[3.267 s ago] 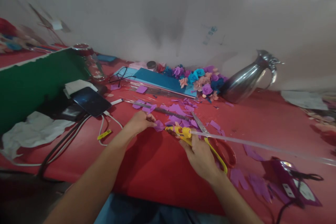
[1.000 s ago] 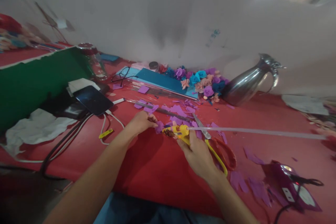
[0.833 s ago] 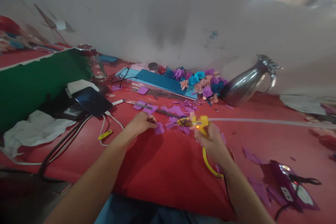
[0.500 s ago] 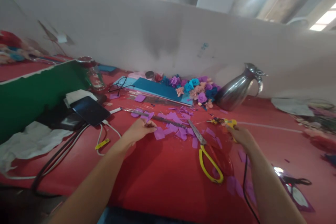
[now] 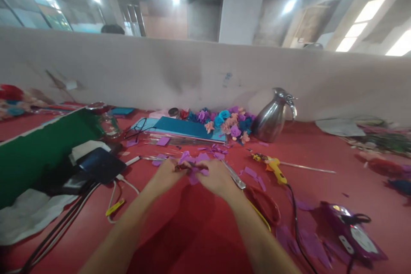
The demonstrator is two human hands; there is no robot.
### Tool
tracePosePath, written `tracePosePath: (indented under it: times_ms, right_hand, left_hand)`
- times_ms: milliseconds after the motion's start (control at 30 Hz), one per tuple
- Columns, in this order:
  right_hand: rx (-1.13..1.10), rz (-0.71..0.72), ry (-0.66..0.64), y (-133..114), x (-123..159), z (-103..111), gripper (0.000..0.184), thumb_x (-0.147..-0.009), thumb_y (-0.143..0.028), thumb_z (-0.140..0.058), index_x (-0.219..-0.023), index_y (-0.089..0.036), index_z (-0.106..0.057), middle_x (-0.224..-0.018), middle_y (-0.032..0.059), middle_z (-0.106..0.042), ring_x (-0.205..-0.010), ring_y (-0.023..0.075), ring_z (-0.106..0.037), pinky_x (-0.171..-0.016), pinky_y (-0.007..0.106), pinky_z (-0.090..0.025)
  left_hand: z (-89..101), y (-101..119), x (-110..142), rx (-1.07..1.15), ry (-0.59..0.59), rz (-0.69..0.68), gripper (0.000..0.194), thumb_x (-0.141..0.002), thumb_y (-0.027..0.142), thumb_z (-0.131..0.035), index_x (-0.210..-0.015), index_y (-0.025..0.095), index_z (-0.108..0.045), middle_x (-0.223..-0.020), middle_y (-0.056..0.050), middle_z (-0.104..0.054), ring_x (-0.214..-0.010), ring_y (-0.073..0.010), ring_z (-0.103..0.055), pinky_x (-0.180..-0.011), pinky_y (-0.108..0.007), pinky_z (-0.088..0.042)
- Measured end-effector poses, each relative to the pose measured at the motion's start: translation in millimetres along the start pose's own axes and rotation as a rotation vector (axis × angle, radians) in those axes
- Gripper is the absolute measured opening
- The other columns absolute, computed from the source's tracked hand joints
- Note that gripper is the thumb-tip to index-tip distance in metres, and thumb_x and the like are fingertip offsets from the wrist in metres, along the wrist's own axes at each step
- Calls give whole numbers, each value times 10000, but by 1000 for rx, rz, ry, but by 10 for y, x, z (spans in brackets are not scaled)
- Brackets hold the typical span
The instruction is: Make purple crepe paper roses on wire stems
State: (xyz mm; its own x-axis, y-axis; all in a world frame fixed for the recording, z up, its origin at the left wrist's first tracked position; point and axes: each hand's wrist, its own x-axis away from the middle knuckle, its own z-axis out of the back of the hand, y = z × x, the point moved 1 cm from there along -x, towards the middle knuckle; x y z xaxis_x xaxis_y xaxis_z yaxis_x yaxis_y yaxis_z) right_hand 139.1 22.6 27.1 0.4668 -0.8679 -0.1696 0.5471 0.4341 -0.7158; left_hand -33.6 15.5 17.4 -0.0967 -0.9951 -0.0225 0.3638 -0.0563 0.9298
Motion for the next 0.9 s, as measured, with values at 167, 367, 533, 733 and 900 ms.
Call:
tracePosePath:
  times_ms: [167,367,533,733,900]
  right_hand:
    - [56,-109,37,74,-99,9,209,-734,-176,-542,-733,-215,-747,-687,11,-725,-641,164,-619,-590,240,-399]
    - [-311,-186,296,198,-59,53,226,-752,-357,-587,-683,-197,-732,-600,-14,-656,-587,151,-540,-582,257,-366]
    - [-831,-329,377,188,-5,50,301,-627,-461,-732,-637,-161,-709,-566,-4,-610,-533,121,-476,-540,255,-348]
    - [-1017,-365,400,74,2,21,305,-563,-460,-790,-613,-166,-725,-563,12,-623,-555,125,-499,-573,263,-384]
    - [-1027,-350,428,71,3,1,333,-572,-497,-778,-663,-178,-752,-591,15,-646,-571,129,-506,-572,265,-384]
  left_hand:
    - [-28,90,-86,24,-69,-21,100,-667,163,-597,-643,187,-691,-679,-35,-682,-709,-205,-610,-694,-297,-427]
    - [-95,9,-117,339,174,-38,251,-748,424,-651,-838,197,-598,-635,36,-527,-563,-115,-453,-590,-240,-369]
    - [-159,-116,-93,570,206,-24,335,-775,525,-617,-790,193,-581,-555,62,-390,-523,-96,-335,-529,-222,-292]
    - [-261,-86,-62,704,172,24,264,-669,399,-757,-759,163,-680,-675,8,-575,-642,-107,-484,-665,-228,-399]
    - [-321,-79,-46,709,160,24,227,-677,361,-752,-790,168,-719,-712,-12,-630,-712,-130,-556,-743,-254,-436]
